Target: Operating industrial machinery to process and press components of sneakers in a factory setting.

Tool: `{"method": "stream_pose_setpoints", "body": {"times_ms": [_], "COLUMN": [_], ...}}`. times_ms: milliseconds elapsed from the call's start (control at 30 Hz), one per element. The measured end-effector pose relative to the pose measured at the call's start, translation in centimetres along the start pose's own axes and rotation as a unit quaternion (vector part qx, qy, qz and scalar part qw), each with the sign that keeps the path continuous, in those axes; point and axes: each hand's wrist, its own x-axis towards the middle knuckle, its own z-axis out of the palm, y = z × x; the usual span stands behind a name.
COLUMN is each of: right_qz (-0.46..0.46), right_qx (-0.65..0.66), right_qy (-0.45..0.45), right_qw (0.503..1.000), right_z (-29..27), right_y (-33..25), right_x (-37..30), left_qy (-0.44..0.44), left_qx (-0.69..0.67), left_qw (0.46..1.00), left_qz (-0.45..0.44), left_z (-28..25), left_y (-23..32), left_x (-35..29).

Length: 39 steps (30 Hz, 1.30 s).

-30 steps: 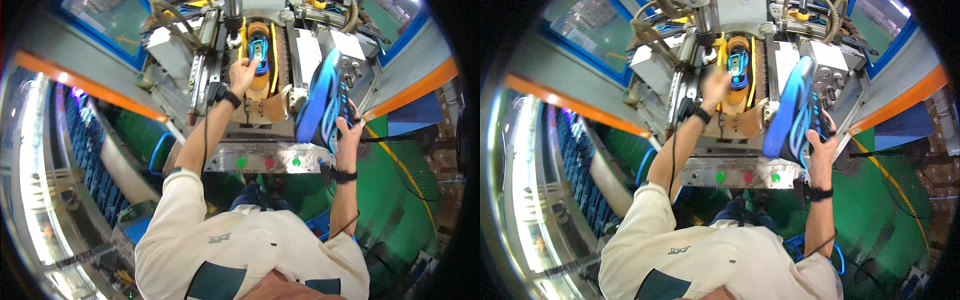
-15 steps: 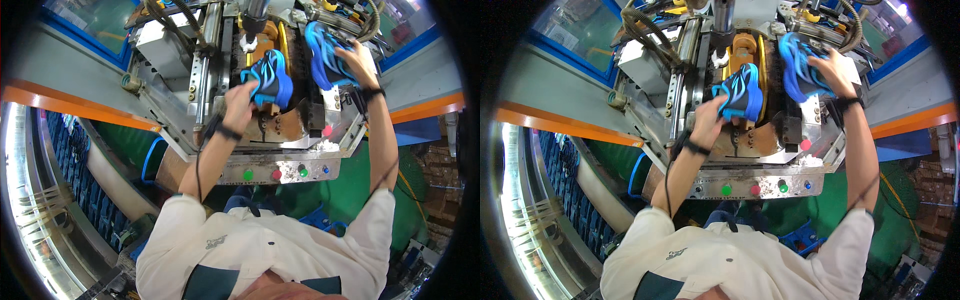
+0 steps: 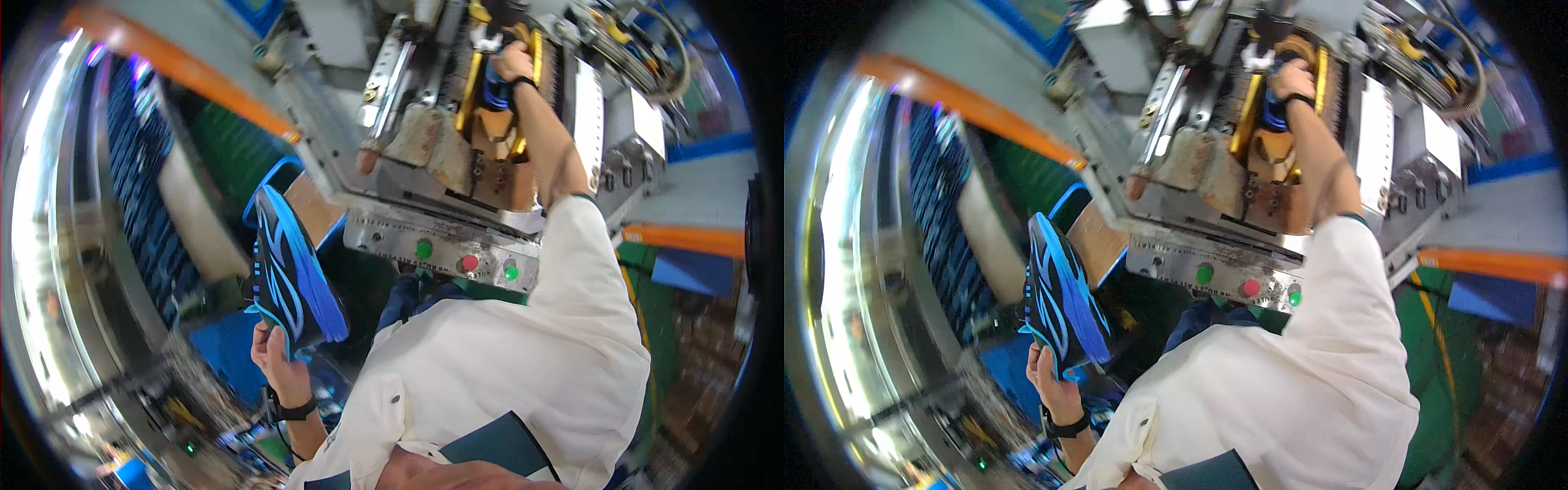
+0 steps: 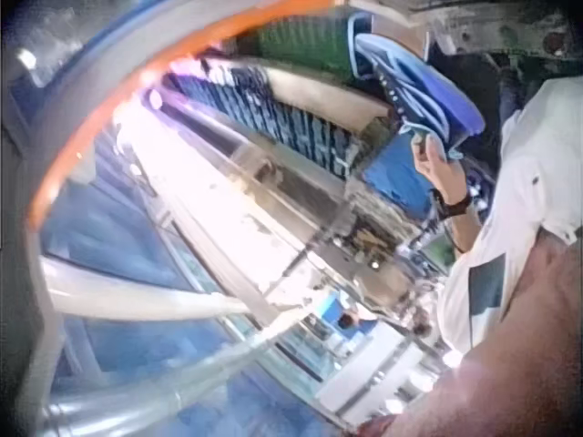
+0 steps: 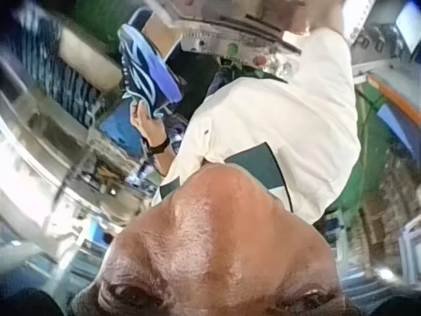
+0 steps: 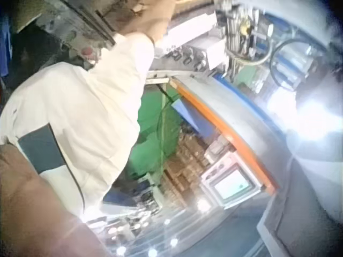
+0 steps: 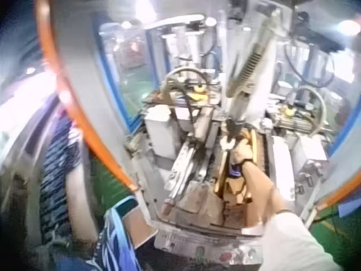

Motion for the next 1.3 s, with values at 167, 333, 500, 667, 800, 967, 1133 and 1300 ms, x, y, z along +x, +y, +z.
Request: {"method": "stream_pose_setpoints", "body": {"times_ms": [167,333,500,667,800,967,1133,1300], "right_qz": [-0.373,-0.539,-0.586,-0.610,-0.628,-0.640,-0.647,-0.774], "right_qx": [0.282,0.216,0.088,0.070,0.169,0.267,0.422,0.367], "right_qy": [0.000,-0.140,-0.133,-0.129,-0.053,-0.070,-0.142,-0.099], "right_qw": [0.884,0.802,0.795,0.779,0.758,0.717,0.619,0.507], "right_z": [-11.2,-4.8,7.9,7.9,7.7,-3.2,-11.0,-18.1], "right_y": [-1.4,0.2,4.0,3.4,-1.1,-17.5,-28.7,-35.6], "right_x": [-19.6,-33.7,-31.7,-29.5,-26.2,-34.3,-43.5,-57.5], "left_qy": [0.197,0.290,0.347,0.448,0.589,0.663,0.695,0.764], "left_qx": [-0.026,-0.222,-0.291,-0.338,-0.344,-0.255,-0.179,0.127], "left_qw": [0.980,0.930,0.891,0.826,0.731,0.704,0.696,0.617], "left_qz": [0.004,-0.033,-0.042,-0.054,-0.006,-0.024,0.014,-0.140], "left_z": [0.9,3.0,3.9,2.8,-1.5,-14.5,-28.0,-34.9], "left_y": [-4.9,-9.0,-12.4,-13.5,-14.9,-21.2,-28.2,-38.3], "left_x": [-9.4,-14.8,-20.1,-26.8,-29.1,-29.1,-23.8,-17.9]}}
